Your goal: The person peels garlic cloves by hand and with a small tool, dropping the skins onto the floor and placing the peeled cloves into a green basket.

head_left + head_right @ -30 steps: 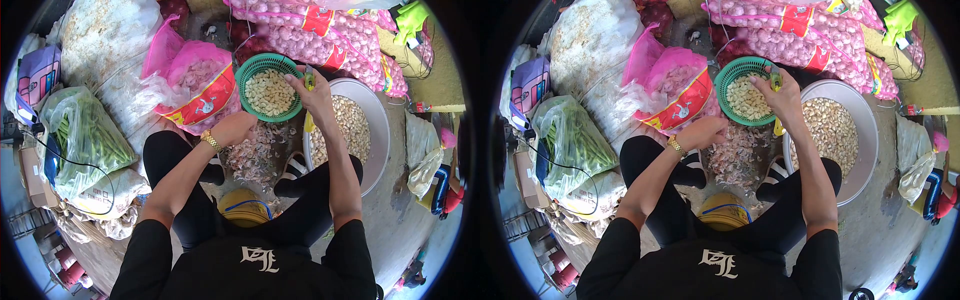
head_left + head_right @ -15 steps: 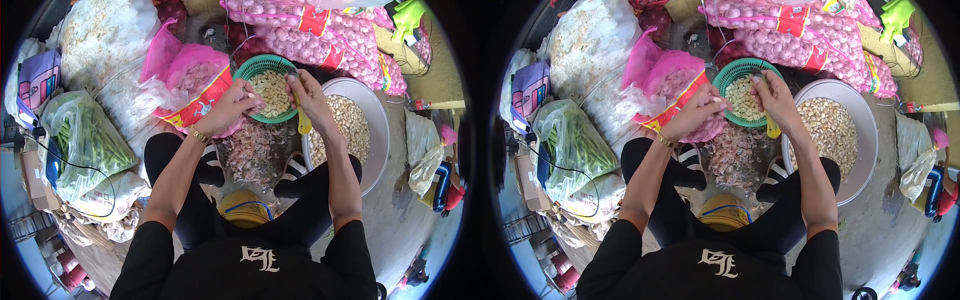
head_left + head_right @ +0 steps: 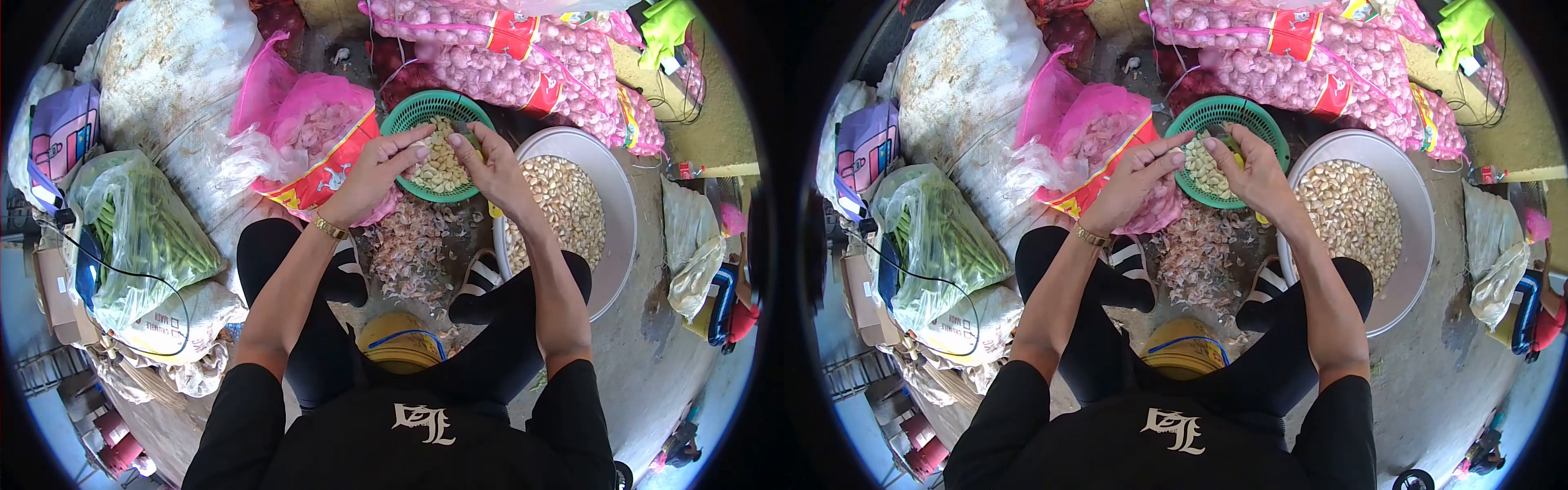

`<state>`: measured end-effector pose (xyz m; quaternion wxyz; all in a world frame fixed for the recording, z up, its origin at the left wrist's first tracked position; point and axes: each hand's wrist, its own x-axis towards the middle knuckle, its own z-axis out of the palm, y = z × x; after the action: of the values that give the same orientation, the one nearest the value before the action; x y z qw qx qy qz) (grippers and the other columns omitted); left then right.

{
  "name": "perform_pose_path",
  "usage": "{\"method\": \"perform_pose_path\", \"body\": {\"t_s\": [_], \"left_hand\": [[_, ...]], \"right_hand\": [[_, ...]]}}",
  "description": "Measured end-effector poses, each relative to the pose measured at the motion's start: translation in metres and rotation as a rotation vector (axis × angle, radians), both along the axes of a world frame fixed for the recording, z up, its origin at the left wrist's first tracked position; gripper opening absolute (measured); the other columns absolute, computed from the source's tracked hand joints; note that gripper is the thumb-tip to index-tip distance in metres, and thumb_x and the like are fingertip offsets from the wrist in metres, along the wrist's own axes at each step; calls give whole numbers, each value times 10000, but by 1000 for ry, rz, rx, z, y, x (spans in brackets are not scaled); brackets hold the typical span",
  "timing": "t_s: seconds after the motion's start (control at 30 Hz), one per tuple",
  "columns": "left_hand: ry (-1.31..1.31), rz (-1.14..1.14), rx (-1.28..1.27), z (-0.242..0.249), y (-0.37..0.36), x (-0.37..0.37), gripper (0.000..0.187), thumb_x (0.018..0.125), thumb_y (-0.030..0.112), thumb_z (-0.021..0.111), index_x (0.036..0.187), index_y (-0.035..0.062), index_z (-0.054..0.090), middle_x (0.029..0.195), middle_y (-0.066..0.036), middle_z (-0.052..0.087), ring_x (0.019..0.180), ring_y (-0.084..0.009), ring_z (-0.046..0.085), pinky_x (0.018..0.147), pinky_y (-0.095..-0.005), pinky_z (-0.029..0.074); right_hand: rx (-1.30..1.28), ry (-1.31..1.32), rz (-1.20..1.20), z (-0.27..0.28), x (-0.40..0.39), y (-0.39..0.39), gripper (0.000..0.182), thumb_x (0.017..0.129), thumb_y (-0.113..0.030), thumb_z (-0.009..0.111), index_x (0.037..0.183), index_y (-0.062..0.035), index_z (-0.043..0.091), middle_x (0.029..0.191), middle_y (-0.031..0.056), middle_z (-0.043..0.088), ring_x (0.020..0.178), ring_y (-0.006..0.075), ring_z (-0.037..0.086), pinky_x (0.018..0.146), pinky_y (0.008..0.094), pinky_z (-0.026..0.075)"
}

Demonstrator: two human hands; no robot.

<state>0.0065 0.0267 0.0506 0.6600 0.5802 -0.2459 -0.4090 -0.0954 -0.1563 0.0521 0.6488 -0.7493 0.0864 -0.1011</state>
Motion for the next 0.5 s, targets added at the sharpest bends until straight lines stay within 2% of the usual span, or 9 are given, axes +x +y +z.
{"method": "perform_pose_path", "body": {"t_s": [0.07,0.13,0.23,0.27,0.33,0.37,0.4,0.43,0.5], "left_hand": [[41,-49,10,-2,0,-1,465,1009,135,524,1447,20,416,910,49,582,740,-13,530,615,-159,438],[213,45,-73,-11,-2,-4,491,1023,151,497,1477,26,361,994,29,558,816,-32,538,716,-185,469],[218,-13,-161,-17,-1,2,505,1023,157,498,1482,22,337,1046,-3,550,842,-61,555,782,-224,487],[218,-12,-160,-18,-1,3,505,1023,157,498,1482,22,337,1046,-3,550,842,-61,555,782,-224,487],[171,-8,-174,-19,-3,3,394,1024,163,496,1383,11,438,1048,-29,576,838,-77,579,772,-232,496],[171,-9,-174,-18,-3,2,394,1024,163,496,1383,11,438,1048,-29,576,838,-77,579,772,-232,496],[159,9,-156,-16,-4,0,324,1024,165,496,1309,13,469,1051,-40,586,838,-83,588,766,-233,499],[146,27,-138,-14,-4,-2,260,1025,168,495,1236,16,500,1054,-51,596,838,-89,597,761,-234,501],[126,28,-128,-11,-6,-5,228,1025,169,496,1199,22,508,1050,-55,604,836,-89,600,757,-233,501]], "right_hand": [[-86,7,-27,-3,0,-2,251,973,-230,621,1044,10,603,835,24,615,774,61,518,675,260,459],[-171,15,-55,-7,0,-4,260,969,-228,627,1035,22,602,813,44,616,761,72,514,670,273,460],[-202,5,-77,-10,1,-4,262,962,-223,633,1027,29,603,763,78,594,740,75,494,654,282,454],[-233,-29,-74,-8,1,-3,276,952,-235,643,1021,29,601,760,100,594,719,101,520,648,298,456],[-263,-63,-73,-7,0,-2,290,943,-247,653,1014,29,600,756,123,594,699,127,545,643,313,458],[-358,-61,-80,-7,0,-1,302,930,-258,663,1011,26,602,759,148,601,690,186,572,640,334,460],[-453,-59,-88,-7,0,-1,313,918,-269,673,1007,24,605,762,174,608,682,246,600,637,356,463],[-452,-59,-88,-6,0,0,313,918,-269,673,1007,24,605,762,174,608,682,246,600,637,356,463],[-512,-7,-69,-2,0,2,322,899,-281,683,1015,13,617,777,206,625,706,349,611,633,396,463]]}}
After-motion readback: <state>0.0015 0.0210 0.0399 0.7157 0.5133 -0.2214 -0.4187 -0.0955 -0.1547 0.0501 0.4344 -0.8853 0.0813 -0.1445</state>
